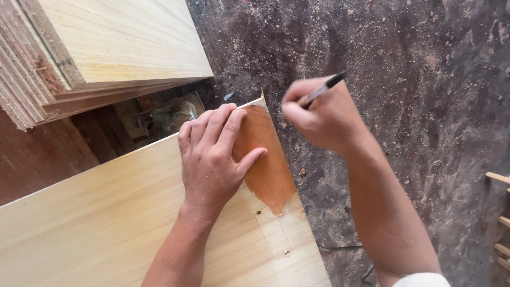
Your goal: The person traces a small wooden template onto several larger light-colored boards using a pen, picking up and positioning each board one at a time.
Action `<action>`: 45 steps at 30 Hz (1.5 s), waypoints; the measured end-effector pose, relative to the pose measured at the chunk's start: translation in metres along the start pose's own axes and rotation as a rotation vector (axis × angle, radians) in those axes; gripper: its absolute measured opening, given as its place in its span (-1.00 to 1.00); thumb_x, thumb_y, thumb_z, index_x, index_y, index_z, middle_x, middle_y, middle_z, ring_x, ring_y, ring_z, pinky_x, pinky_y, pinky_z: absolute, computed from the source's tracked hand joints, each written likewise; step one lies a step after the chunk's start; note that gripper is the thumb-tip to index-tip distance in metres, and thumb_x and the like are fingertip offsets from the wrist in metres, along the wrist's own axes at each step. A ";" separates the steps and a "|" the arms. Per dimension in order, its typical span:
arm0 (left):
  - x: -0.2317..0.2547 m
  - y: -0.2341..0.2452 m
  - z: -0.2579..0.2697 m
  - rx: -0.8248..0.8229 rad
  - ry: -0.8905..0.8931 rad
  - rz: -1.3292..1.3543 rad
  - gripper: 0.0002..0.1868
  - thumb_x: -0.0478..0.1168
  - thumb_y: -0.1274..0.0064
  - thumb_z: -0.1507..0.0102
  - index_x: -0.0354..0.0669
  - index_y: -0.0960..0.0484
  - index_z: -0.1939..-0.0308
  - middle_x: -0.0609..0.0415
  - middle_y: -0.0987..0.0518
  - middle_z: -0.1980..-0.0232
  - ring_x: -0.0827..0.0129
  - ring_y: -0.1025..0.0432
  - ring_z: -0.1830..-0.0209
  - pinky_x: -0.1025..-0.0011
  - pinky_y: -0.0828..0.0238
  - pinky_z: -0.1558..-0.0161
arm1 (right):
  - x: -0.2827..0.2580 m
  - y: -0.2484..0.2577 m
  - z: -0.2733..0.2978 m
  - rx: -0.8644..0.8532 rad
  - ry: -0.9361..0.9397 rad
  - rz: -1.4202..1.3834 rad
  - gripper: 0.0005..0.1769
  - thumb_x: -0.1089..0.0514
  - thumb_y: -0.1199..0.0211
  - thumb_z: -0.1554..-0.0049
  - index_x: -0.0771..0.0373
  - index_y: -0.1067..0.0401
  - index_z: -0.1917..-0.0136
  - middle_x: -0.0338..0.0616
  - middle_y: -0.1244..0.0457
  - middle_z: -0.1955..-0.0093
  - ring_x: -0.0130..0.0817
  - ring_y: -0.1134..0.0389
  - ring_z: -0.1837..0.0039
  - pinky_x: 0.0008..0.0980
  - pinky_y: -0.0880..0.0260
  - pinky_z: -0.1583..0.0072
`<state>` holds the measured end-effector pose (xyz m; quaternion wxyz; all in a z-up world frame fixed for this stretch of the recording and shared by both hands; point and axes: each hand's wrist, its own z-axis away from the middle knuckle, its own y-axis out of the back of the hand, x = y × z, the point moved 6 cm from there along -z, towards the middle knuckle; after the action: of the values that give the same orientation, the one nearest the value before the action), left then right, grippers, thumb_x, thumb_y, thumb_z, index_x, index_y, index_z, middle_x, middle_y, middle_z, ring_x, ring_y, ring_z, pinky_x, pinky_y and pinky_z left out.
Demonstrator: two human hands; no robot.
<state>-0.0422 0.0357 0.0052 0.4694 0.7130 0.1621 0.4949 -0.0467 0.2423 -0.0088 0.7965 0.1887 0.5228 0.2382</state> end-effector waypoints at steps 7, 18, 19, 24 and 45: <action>-0.003 -0.002 0.003 0.004 -0.027 -0.002 -0.18 0.21 -0.38 -0.10 -0.12 -0.56 -0.32 0.08 -0.49 -0.38 0.22 -0.28 -0.38 0.14 -0.01 -0.45 | 0.028 -0.032 0.046 -0.027 0.044 -0.026 -0.66 0.20 -0.19 -0.05 0.30 -0.40 -0.11 -0.18 -0.26 0.12 -0.51 -0.26 0.13 -0.48 -0.36 0.13; 0.000 0.015 0.015 0.223 -0.070 0.185 -0.44 -0.14 -0.35 -0.26 -0.23 -0.58 -0.29 -0.16 -0.46 -0.43 0.00 -0.21 -0.53 0.07 -0.12 -0.55 | 0.062 -0.028 0.176 0.513 -0.235 -0.611 -0.70 0.39 -0.22 -0.19 0.45 -0.40 -0.21 -0.03 -0.38 -0.04 -0.41 -0.42 -0.06 -0.46 -0.47 -0.11; 0.005 0.015 0.017 0.227 -0.116 0.239 -0.46 -0.15 -0.35 -0.27 -0.23 -0.58 -0.29 -0.14 -0.46 -0.43 0.02 -0.23 -0.53 0.09 -0.14 -0.56 | 0.059 -0.027 0.203 0.544 -0.280 -0.660 -0.68 0.43 -0.15 -0.21 0.47 -0.39 -0.24 -0.02 -0.39 -0.06 -0.40 -0.43 -0.07 -0.45 -0.46 -0.14; 0.034 -0.004 0.026 0.062 -0.355 0.415 -0.53 -0.20 -0.39 -0.24 -0.16 -0.65 -0.21 0.00 -0.54 -0.35 0.06 -0.34 -0.37 0.13 -0.25 -0.40 | 0.018 -0.064 0.333 0.657 -0.469 -0.518 -0.28 0.45 -0.12 -0.09 0.36 -0.08 -0.50 -0.08 -0.36 -0.03 -0.50 -0.36 0.01 -0.53 -0.36 -0.01; 0.032 -0.025 0.019 0.107 -0.639 0.277 -0.67 -0.39 -0.34 -0.22 -0.29 -0.68 -0.06 -0.11 -0.64 -0.12 0.09 -0.42 -0.14 0.20 -0.29 -0.19 | -0.020 -0.201 0.366 0.019 -0.033 0.238 -0.24 0.23 -0.38 0.04 -0.02 -0.37 -0.44 -0.10 0.02 -0.66 -0.29 -0.34 0.11 -0.29 -0.45 0.23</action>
<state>-0.0059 0.0606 0.0010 0.3869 0.8707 -0.0656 0.2966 0.3206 0.0482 0.0361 0.7694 0.2607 0.4856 0.3228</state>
